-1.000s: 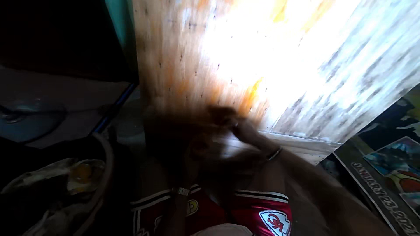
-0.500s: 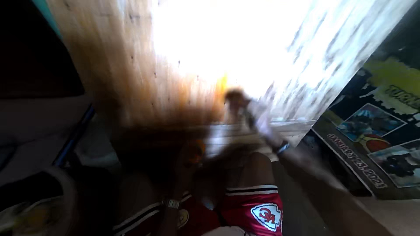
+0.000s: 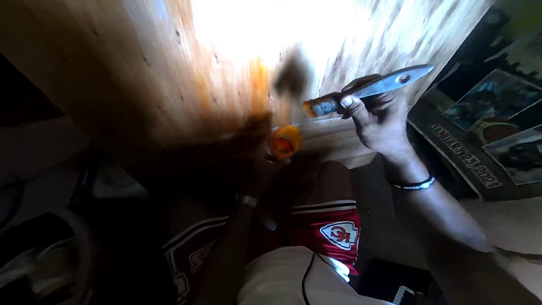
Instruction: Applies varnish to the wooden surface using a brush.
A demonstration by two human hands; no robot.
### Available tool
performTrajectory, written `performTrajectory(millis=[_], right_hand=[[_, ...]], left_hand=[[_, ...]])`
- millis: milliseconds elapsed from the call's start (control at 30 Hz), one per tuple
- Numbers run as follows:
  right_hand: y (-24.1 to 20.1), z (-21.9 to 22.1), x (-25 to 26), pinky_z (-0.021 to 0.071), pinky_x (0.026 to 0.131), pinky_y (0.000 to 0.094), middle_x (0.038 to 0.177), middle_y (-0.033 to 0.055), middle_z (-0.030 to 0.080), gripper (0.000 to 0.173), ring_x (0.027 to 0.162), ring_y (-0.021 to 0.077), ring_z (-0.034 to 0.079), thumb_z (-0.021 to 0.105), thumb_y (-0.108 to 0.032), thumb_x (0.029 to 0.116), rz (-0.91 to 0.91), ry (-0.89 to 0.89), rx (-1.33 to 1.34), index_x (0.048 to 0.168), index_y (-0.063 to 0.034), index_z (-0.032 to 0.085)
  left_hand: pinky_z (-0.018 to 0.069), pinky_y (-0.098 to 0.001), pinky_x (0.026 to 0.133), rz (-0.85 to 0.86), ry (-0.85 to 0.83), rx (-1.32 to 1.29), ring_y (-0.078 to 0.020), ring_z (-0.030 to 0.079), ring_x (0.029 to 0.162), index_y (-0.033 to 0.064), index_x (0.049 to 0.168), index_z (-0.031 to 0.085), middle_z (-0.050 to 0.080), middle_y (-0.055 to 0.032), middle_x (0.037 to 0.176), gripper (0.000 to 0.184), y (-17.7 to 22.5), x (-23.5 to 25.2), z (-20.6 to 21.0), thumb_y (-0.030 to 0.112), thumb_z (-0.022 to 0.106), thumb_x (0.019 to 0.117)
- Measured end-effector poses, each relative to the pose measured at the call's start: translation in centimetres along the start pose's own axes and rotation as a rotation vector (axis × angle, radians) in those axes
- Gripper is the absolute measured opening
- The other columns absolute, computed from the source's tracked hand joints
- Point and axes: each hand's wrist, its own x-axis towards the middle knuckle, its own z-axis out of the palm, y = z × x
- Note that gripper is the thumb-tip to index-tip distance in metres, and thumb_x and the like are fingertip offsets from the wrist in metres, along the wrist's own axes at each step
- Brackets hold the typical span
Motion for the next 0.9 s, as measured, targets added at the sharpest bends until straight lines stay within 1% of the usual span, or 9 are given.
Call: performTrajectory(millis=[67, 133, 200, 333, 500, 633, 733, 833, 900], right_hand=[[-2.7, -0.7, -0.2, 0.0589, 0.078, 0.0204, 0.101, 0.0021, 0.07, 0.017, 0.085, 0.0024, 0.067, 0.067, -0.008, 0.0979, -0.018, -0.108, -0.081, 0.112, 0.0005, 0.066], [-2.4, -0.3, 0.2, 0.0603, 0.082, 0.0265, 0.101, 0.0046, 0.073, 0.015, 0.089, 0.0064, 0.069, 0.07, -0.012, 0.0959, -0.067, -0.234, -0.158, 0.106, -0.0011, 0.071], [-1.0, 0.6, 0.2, 0.0613, 0.083, 0.0328, 0.101, 0.0034, 0.074, 0.016, 0.09, 0.0092, 0.071, 0.071, -0.021, 0.0972, -0.089, -0.324, -0.265, 0.103, -0.007, 0.074], [0.6, 2.4, 0.1, 0.06, 0.08, 0.0409, 0.101, 0.0005, 0.074, 0.017, 0.091, 0.0132, 0.071, 0.067, -0.028, 0.0988, -0.055, -0.426, -0.422, 0.103, -0.0137, 0.074], [1.4, 3.1, 0.1, 0.0576, 0.073, 0.0459, 0.092, 0.0026, 0.073, 0.02, 0.083, 0.0182, 0.071, 0.066, -0.032, 0.099, -0.03, -0.496, -0.48, 0.098, -0.0129, 0.073], [0.7, 1.8, 0.9, 0.0574, 0.073, 0.042, 0.089, 0.0007, 0.072, 0.021, 0.078, 0.0134, 0.068, 0.068, -0.033, 0.0983, 0.022, -0.348, -0.409, 0.101, -0.0128, 0.073], [0.9, 1.6, 0.3, 0.0576, 0.065, 0.0305, 0.085, -0.0004, 0.072, 0.019, 0.067, 0.0071, 0.065, 0.071, -0.026, 0.0967, 0.1, -0.125, -0.238, 0.106, -0.0088, 0.072], [1.8, 2.6, -1.4, 0.0503, 0.047, 0.0244, 0.077, 0.0029, 0.068, 0.013, 0.053, 0.0104, 0.057, 0.067, -0.021, 0.1003, 0.414, 0.049, 0.049, 0.107, -0.0106, 0.068], [3.6, 3.4, -1.3, 0.0528, 0.05, 0.0241, 0.081, 0.0057, 0.068, 0.016, 0.055, 0.0109, 0.059, 0.061, -0.022, 0.1038, 0.721, 0.189, 0.413, 0.11, -0.0079, 0.066]], left_hand=[[0.0661, -0.0353, 0.079, 0.006, -0.025, -0.073, -0.0132, 0.075, 0.09, 0.011, 0.145, 0.054, 0.071, -0.0063, 0.123, 0.077, 0.9, 0.7, 1.1, 0.022, 0.091, 0.0779], [0.0664, -0.0348, 0.073, 0.062, -0.012, -0.093, -0.0128, 0.075, 0.084, 0.0109, 0.14, 0.056, 0.072, -0.0051, 0.116, 0.072, 0.5, 1.0, 2.1, 0.024, 0.091, 0.0776], [0.0661, -0.0349, 0.068, 0.125, -0.017, -0.125, -0.0135, 0.074, 0.081, 0.0165, 0.144, 0.053, 0.069, -0.0052, 0.123, 0.075, 0.3, 0.8, 2.6, 0.02, 0.09, 0.0785], [0.0661, -0.0354, 0.071, 0.18, -0.018, -0.13, -0.0154, 0.073, 0.086, 0.0176, 0.15, 0.05, 0.062, -0.0073, 0.136, 0.083, 1.2, 0.9, 2.7, 0.017, 0.091, 0.0774], [0.0657, -0.0356, 0.067, 0.173, -0.022, -0.134, -0.0147, 0.073, 0.078, 0.0198, 0.15, 0.05, 0.064, -0.0049, 0.135, 0.084, 0.9, 1.1, 3.2, 0.016, 0.091, 0.0763], [0.0661, -0.0358, 0.067, 0.157, 0.009, -0.127, -0.0152, 0.073, 0.079, 0.0176, 0.148, 0.051, 0.066, -0.0058, 0.13, 0.082, 0.2, 1.6, 3.4, 0.016, 0.091, 0.0759], [0.0651, -0.0379, 0.078, 0.126, 0.045, -0.025, -0.0147, 0.073, 0.092, 0.0107, 0.142, 0.055, 0.07, -0.0075, 0.122, 0.076, 0.6, 1.9, 3.3, 0.023, 0.091, 0.076], [0.0631, -0.0375, 0.087, 0.046, 0.064, 0.008, -0.0128, 0.072, 0.099, 0.011, 0.142, 0.056, 0.072, -0.0063, 0.119, 0.08, 1.2, 3.0, 3.3, 0.028, 0.093, 0.0728], [0.0617, -0.0364, 0.091, 0.03, 0.079, -0.007, -0.0121, 0.071, 0.103, 0.0108, 0.143, 0.056, 0.072, -0.0064, 0.12, 0.083, 1.5, 3.8, 3.4, 0.03, 0.093, 0.0715]])
